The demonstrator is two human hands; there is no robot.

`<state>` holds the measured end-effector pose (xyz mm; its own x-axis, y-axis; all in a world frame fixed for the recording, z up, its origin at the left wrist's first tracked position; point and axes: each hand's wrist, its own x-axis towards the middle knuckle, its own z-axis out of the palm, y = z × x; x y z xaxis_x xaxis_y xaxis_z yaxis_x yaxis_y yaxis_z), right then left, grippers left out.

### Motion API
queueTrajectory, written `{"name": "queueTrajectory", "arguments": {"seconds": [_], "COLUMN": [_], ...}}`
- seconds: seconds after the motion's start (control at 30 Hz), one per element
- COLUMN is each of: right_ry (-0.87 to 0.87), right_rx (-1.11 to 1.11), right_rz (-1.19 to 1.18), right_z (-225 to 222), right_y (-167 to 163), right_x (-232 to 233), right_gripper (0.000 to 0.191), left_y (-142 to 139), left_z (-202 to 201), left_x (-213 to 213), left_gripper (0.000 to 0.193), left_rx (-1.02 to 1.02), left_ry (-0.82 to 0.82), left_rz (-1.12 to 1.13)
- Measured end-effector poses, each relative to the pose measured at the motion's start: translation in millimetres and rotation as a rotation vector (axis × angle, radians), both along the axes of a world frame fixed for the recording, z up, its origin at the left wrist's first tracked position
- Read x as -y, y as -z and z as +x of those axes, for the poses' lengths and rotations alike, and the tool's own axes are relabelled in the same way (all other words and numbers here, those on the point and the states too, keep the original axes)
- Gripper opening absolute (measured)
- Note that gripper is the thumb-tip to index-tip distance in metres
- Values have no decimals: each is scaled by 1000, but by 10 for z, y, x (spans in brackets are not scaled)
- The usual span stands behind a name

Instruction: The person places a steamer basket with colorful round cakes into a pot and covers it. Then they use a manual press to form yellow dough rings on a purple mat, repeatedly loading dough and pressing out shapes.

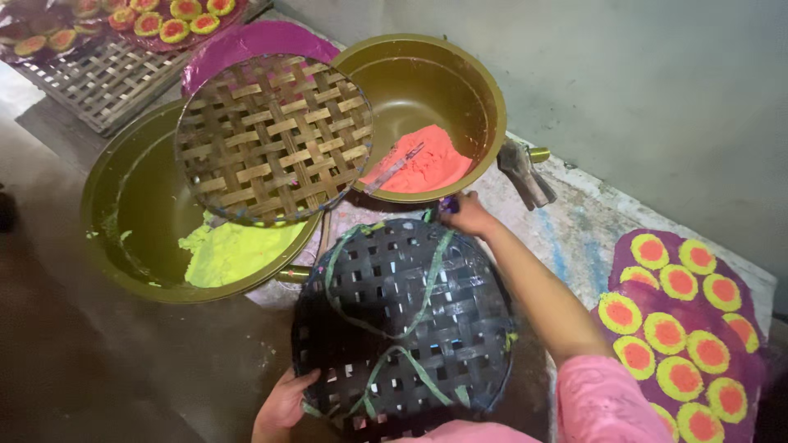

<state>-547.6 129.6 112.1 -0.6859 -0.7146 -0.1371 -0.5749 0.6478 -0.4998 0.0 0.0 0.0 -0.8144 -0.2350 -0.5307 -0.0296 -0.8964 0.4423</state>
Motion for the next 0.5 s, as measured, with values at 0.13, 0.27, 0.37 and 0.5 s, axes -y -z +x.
{"name": "queueTrajectory", "arguments": {"seconds": [0.13,0.27,0.37,0.5], "right_ry": [-77,-99,145,529], "right_rx": [-109,-57,39,697], "right_rz": [175,60,-120,-557], "right_z": [473,795,959,1216], "right_y": [-30,-288,-337,-412], "right_x": [-58,-455,-1018,-2017], "right_gripper": [108,85,66,68], "left_y": [-98,-294,-345,-546], "left_z": [188,248,314,112], "left_x": [-379,-698,-1026,-1279], "left_gripper": [58,49,48,48], "left_rx": [162,312,257,114], "left_ry": [-94,-8,-44,-69], "left_rz": [-63,-47,-117,-134]}}
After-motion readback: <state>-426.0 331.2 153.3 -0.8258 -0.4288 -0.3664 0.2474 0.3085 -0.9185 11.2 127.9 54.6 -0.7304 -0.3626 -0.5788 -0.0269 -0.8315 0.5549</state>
